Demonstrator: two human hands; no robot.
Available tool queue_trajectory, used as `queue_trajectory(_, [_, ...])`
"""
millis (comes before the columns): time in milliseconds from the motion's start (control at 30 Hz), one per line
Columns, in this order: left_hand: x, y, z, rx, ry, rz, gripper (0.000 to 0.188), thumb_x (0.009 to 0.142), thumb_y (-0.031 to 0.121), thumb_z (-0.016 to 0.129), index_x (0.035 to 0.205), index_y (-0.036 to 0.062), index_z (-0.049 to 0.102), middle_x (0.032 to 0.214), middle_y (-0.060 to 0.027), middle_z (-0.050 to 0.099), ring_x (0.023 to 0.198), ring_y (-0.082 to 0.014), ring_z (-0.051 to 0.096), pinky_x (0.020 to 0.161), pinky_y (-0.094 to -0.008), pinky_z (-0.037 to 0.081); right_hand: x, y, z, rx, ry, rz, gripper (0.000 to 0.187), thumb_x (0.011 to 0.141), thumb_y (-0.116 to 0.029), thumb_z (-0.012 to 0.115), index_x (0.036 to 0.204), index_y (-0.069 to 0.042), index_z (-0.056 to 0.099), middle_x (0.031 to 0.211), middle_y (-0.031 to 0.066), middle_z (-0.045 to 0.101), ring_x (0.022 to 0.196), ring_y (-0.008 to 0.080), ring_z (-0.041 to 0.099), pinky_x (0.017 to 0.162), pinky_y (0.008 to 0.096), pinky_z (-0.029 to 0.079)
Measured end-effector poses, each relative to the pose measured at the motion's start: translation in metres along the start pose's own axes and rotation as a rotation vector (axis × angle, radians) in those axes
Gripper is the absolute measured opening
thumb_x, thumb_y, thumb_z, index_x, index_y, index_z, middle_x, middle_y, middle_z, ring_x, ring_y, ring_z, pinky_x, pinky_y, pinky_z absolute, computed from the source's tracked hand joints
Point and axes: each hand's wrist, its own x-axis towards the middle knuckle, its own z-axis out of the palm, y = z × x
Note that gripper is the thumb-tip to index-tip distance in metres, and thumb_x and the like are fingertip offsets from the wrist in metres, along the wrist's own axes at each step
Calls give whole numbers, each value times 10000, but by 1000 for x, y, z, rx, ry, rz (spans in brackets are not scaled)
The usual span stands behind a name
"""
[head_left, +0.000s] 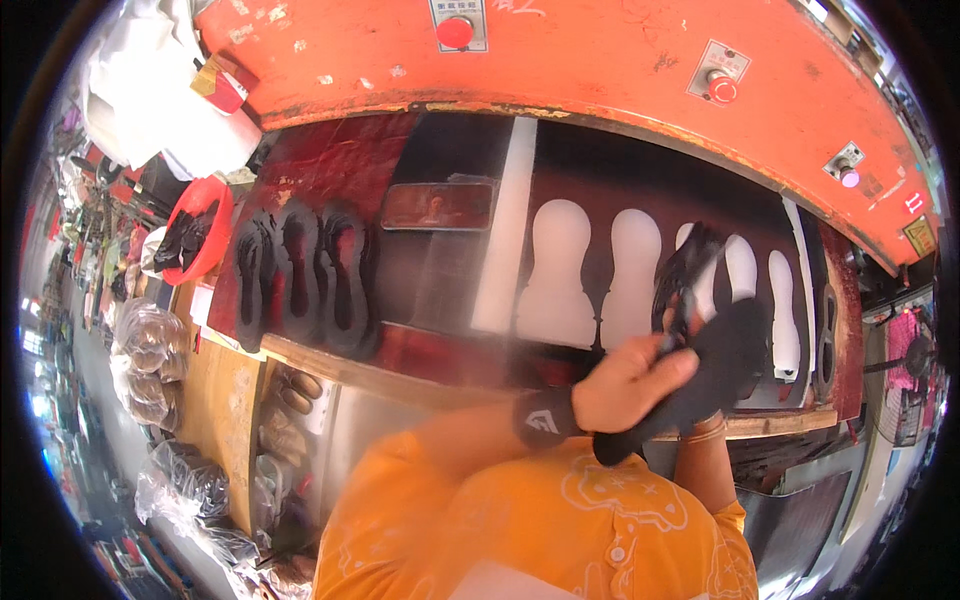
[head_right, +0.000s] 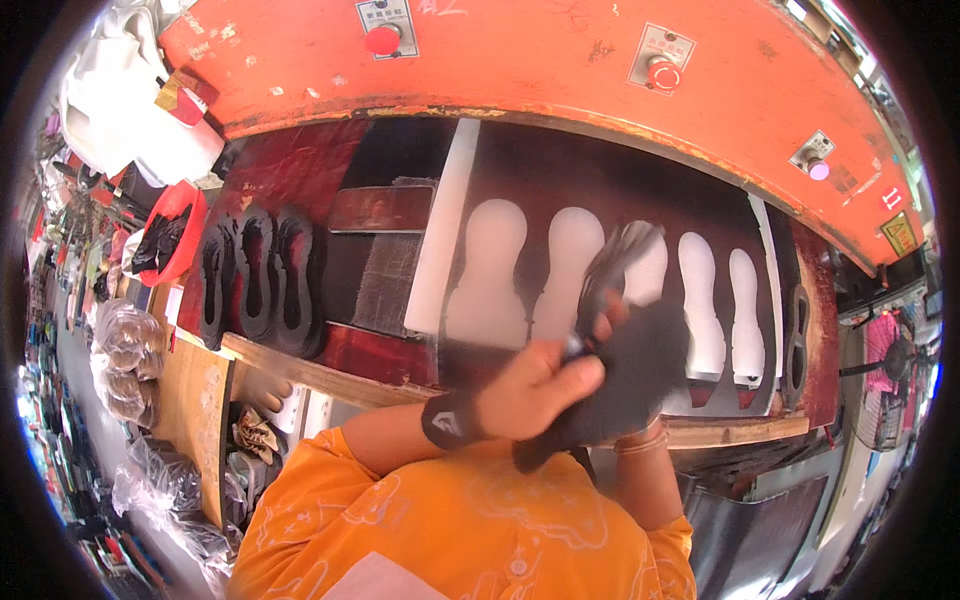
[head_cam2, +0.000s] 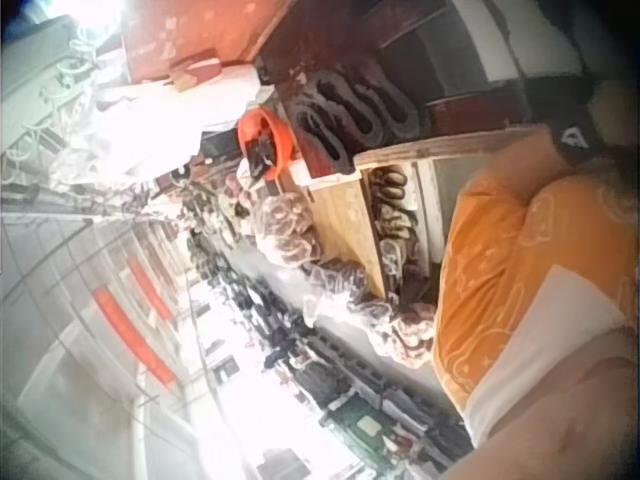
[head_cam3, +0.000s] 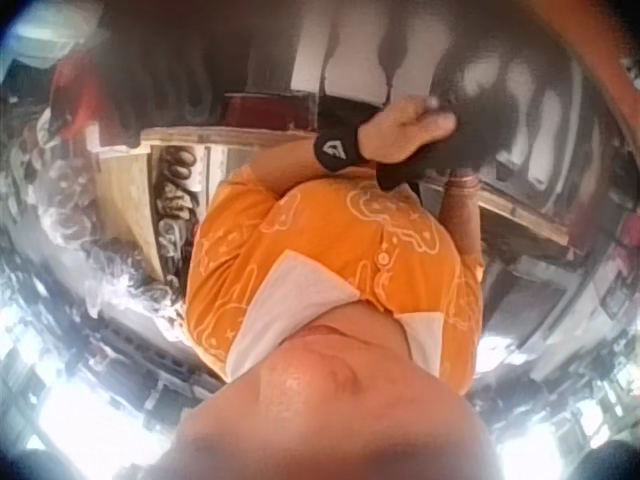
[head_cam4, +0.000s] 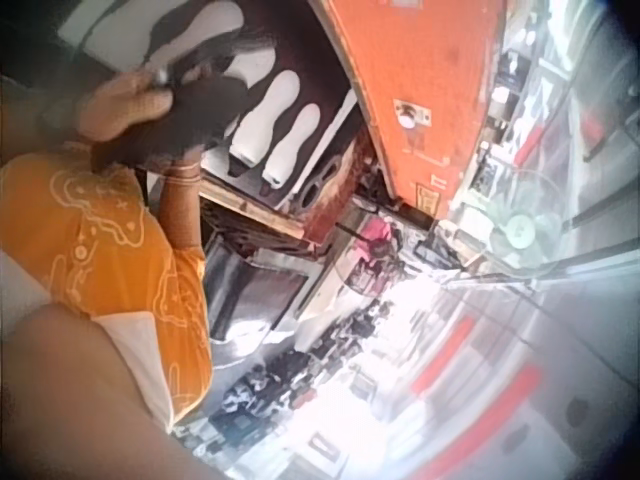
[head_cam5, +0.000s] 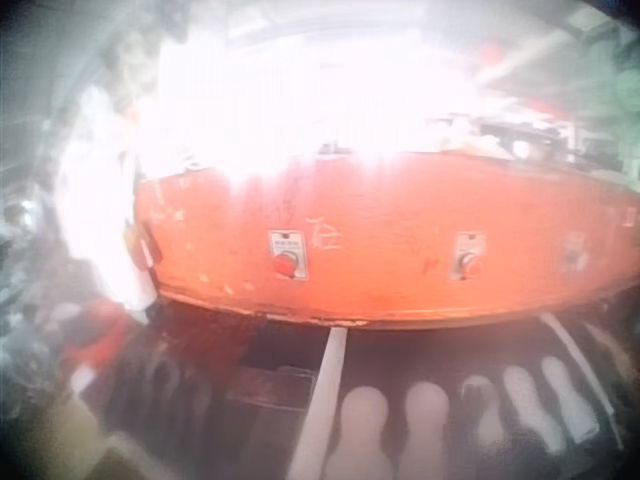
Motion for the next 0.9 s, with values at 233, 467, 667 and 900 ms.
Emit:
queue_trajectory(233, [-13,-3,-34,594,373,441,305,969,257,517,1012,-41,569,772,-87,624,683,-141,583,620,-301,481,-12,-23,22,-199,-93,-71,373,866,-115,556,1204,42,540,1169,83,569,1033,165,529,916,308,420])
queue_trajectory(467, [-76,56,-103,448,715,187,300,985,280,475,914,27,620,561,18,502,495,-64,470,433,-246,371,1,14,11,362,333,-76,141,926,-169,588,977,-38,579,989,55,605,887,150,574,792,300,474])
queue_trajectory(667, [-195,157,-224,410,981,303,290,900,383,621,860,97,607,510,91,374,372,-21,304,322,-199,206,-4,31,-60,176,601,-16,209,906,-275,633,857,-88,554,869,-3,602,751,79,547,644,233,422])
queue_trajectory(900, [-266,220,-328,313,1094,123,213,934,320,570,895,113,598,555,95,419,402,0,337,351,-154,234,-14,25,-67,246,662,60,212,907,-271,638,892,-76,555,842,-19,583,693,46,521,600,182,394])
